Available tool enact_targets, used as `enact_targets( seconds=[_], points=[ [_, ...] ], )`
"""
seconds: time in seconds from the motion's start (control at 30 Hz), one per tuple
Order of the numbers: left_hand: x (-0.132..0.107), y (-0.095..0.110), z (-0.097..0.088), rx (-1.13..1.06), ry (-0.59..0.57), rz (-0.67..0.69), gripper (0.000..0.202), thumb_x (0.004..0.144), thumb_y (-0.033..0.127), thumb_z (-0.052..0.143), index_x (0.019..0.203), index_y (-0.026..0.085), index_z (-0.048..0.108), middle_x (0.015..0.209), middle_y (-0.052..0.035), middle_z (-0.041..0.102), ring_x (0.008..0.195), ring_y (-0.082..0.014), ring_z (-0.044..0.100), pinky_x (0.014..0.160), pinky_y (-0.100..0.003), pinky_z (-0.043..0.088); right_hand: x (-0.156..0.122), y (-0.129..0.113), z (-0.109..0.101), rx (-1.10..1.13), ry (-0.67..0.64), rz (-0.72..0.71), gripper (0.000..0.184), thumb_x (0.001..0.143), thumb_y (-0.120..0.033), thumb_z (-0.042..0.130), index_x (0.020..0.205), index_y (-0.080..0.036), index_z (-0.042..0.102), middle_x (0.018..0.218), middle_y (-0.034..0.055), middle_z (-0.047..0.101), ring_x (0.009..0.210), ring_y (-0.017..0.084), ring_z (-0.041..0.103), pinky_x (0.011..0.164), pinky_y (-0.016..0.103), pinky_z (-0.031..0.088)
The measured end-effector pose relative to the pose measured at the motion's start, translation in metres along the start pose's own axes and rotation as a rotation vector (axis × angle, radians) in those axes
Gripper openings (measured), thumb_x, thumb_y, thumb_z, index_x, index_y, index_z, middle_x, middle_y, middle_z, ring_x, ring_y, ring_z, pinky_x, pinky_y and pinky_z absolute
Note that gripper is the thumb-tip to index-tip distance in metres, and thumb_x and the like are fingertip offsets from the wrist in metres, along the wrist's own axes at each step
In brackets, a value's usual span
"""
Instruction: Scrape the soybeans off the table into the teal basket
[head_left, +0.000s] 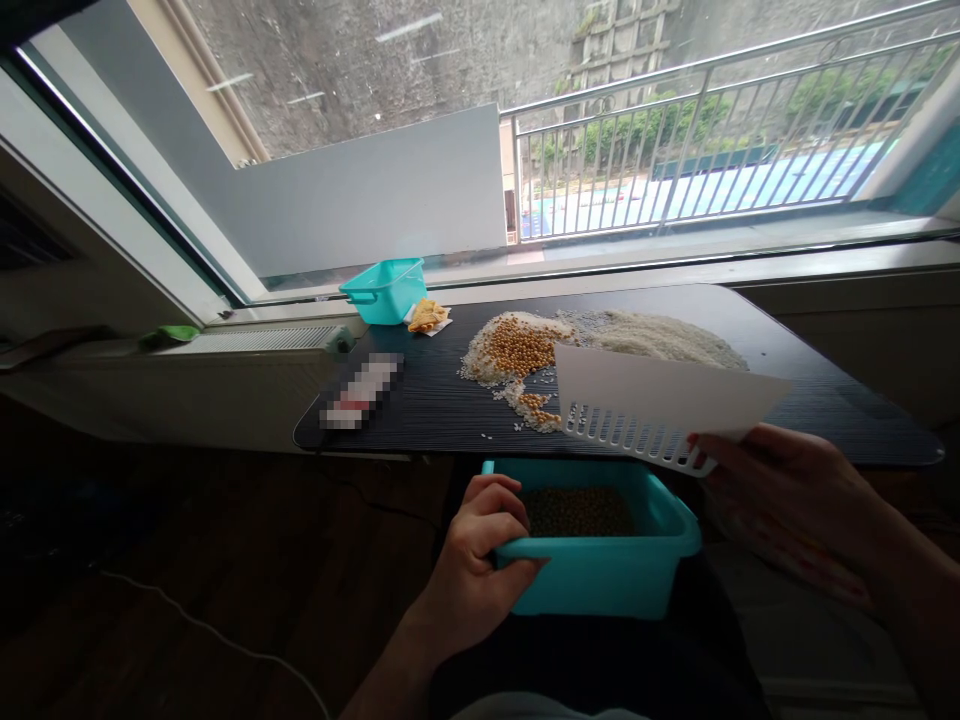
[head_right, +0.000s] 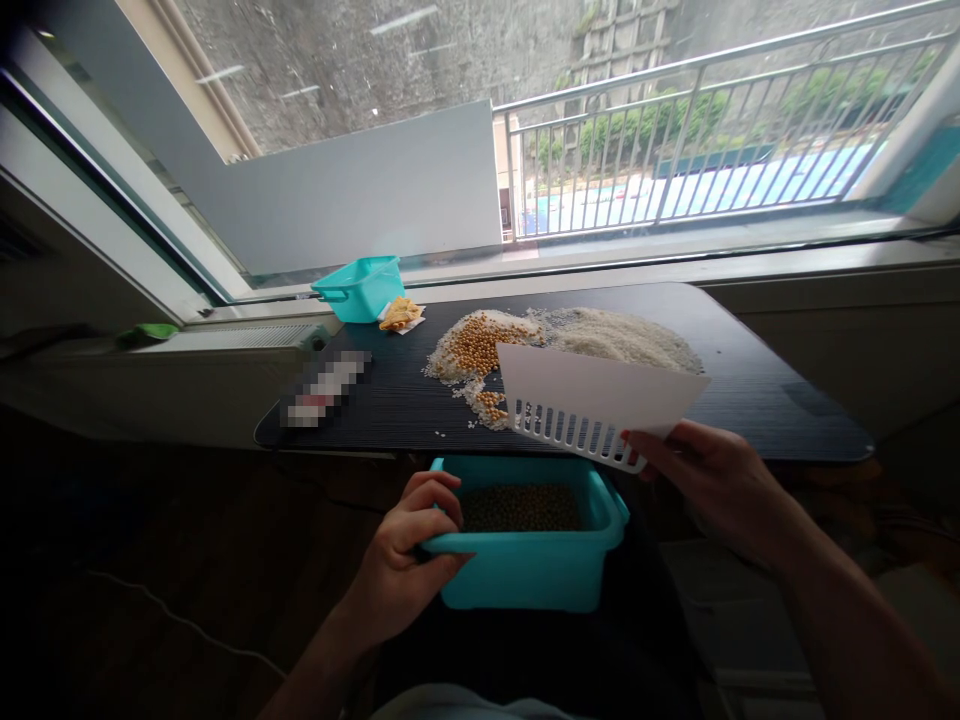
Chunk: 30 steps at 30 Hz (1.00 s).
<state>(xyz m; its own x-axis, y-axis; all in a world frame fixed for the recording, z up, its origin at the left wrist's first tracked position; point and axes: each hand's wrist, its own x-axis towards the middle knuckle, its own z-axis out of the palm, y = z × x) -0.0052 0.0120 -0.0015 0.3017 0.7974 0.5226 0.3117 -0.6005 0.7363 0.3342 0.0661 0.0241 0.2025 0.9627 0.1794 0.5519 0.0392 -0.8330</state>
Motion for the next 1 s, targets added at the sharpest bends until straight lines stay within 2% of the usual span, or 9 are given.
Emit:
enact_targets(
  seconds=[0.2,0.37,0.5,0.77,1.0],
  points=[
    [-0.001,0.0,0.0,0.007,-0.003,0.002,0.023,0.09,0.013,0.08,0.072,0.02,0.067,0.083,-0.0053,0.07,0.106,-0.0271,0.07,0.099,-0.041,0.061,0.001,0.004,0.005,0.091,-0.099,0.04,0.061,0.063,-0.082,0.083,0.07,-0.021,0.082,0.067,0.0081,0.077,0.067,0.027,0.072,0.057,0.034,0.056],
    [0.0,0.0,0.0,0.001,0.005,0.008,0.024,0.09,0.014,0.08,0.071,0.02,0.066,0.082,-0.0052,0.07,0.106,-0.0269,0.07,0.099,-0.041,0.061,0.004,-0.004,0.007,0.087,0.003,0.09,0.064,0.058,-0.085,0.083,0.064,-0.022,0.076,0.057,0.006,0.07,0.059,0.027,0.068,0.048,0.033,0.047],
    [0.0,0.0,0.0,0.004,-0.002,0.0,0.024,0.091,0.015,0.08,0.071,0.02,0.066,0.082,-0.0056,0.07,0.107,-0.0277,0.07,0.099,-0.042,0.061,0.004,-0.012,0.008,0.104,-0.031,0.086,0.062,0.058,-0.085,0.082,0.062,-0.023,0.076,0.059,0.0066,0.071,0.06,0.026,0.069,0.046,0.032,0.045],
    [0.0,-0.001,0.0,0.0,-0.01,-0.002,0.024,0.09,0.014,0.08,0.072,0.021,0.066,0.083,-0.0059,0.07,0.109,-0.0288,0.069,0.1,-0.043,0.061,0.023,-0.015,0.003,0.139,0.074,0.091,0.054,0.059,-0.076,0.086,0.07,-0.024,0.076,0.067,0.0038,0.074,0.055,0.019,0.065,0.058,0.035,0.058],
    [0.0,0.0,-0.001,0.008,-0.004,0.001,0.023,0.088,0.012,0.081,0.073,0.021,0.066,0.083,-0.0052,0.071,0.109,-0.0283,0.07,0.1,-0.042,0.061,0.042,-0.006,0.016,0.137,-0.026,0.01,0.07,0.058,-0.091,0.079,0.07,-0.022,0.075,0.068,0.005,0.072,0.054,0.018,0.063,0.059,0.037,0.057]
  ],
)
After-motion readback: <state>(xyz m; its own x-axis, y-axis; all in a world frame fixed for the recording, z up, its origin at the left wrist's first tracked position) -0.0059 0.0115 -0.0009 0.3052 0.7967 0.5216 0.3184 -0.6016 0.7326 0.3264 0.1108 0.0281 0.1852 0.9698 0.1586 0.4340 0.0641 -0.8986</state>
